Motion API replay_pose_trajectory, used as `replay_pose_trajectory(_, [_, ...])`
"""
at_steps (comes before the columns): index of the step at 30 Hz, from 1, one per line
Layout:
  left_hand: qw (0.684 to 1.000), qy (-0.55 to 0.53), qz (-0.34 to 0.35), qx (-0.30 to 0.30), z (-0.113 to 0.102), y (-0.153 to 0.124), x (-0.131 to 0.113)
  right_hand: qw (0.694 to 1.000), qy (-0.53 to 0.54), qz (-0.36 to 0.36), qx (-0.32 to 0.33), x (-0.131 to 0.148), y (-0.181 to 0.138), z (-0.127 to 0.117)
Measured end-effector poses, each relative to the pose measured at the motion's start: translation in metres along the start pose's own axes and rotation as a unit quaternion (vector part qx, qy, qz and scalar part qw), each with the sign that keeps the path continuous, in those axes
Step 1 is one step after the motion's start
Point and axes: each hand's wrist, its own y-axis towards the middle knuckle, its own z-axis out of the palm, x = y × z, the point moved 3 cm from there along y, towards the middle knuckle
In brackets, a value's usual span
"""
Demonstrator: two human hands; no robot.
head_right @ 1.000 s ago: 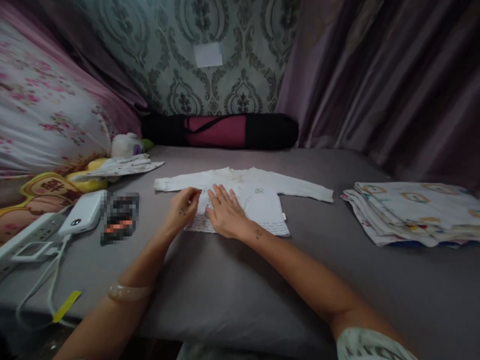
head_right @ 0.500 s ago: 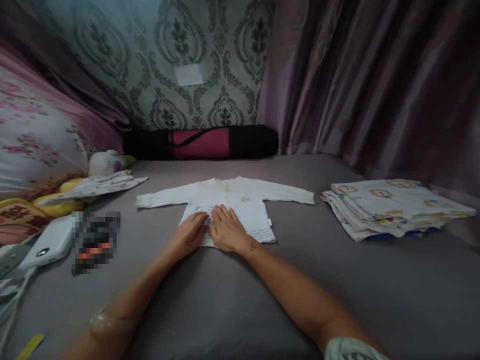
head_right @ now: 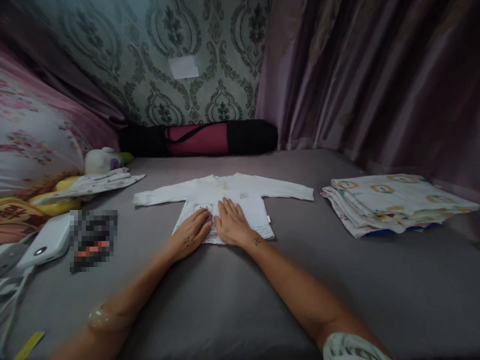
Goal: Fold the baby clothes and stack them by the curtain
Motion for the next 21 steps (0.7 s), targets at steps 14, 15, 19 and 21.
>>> replay_pose_trajectory(14, [0.983,0.149,-0.103,0.024,-0.005,-0.006,0.009,0.995,-0.057,0.073,-0.02,-0.019,-0.001,-0.009])
replay_pose_trajectory(15, [0.982,0.153,-0.113,0.02,-0.007,-0.005,0.01,0.992,-0.068,0.096,-0.036,-0.024,-0.001,-0.012])
replay_pose_trajectory(19, [0.976,0.135,-0.144,0.091,-0.001,-0.006,0.02,0.983,-0.084,0.16,-0.024,-0.046,0.001,-0.013])
replay_pose_trajectory(21, [0.974,0.125,-0.15,0.111,0.003,-0.007,0.024,0.983,-0.084,0.165,-0.01,-0.05,0.001,-0.009])
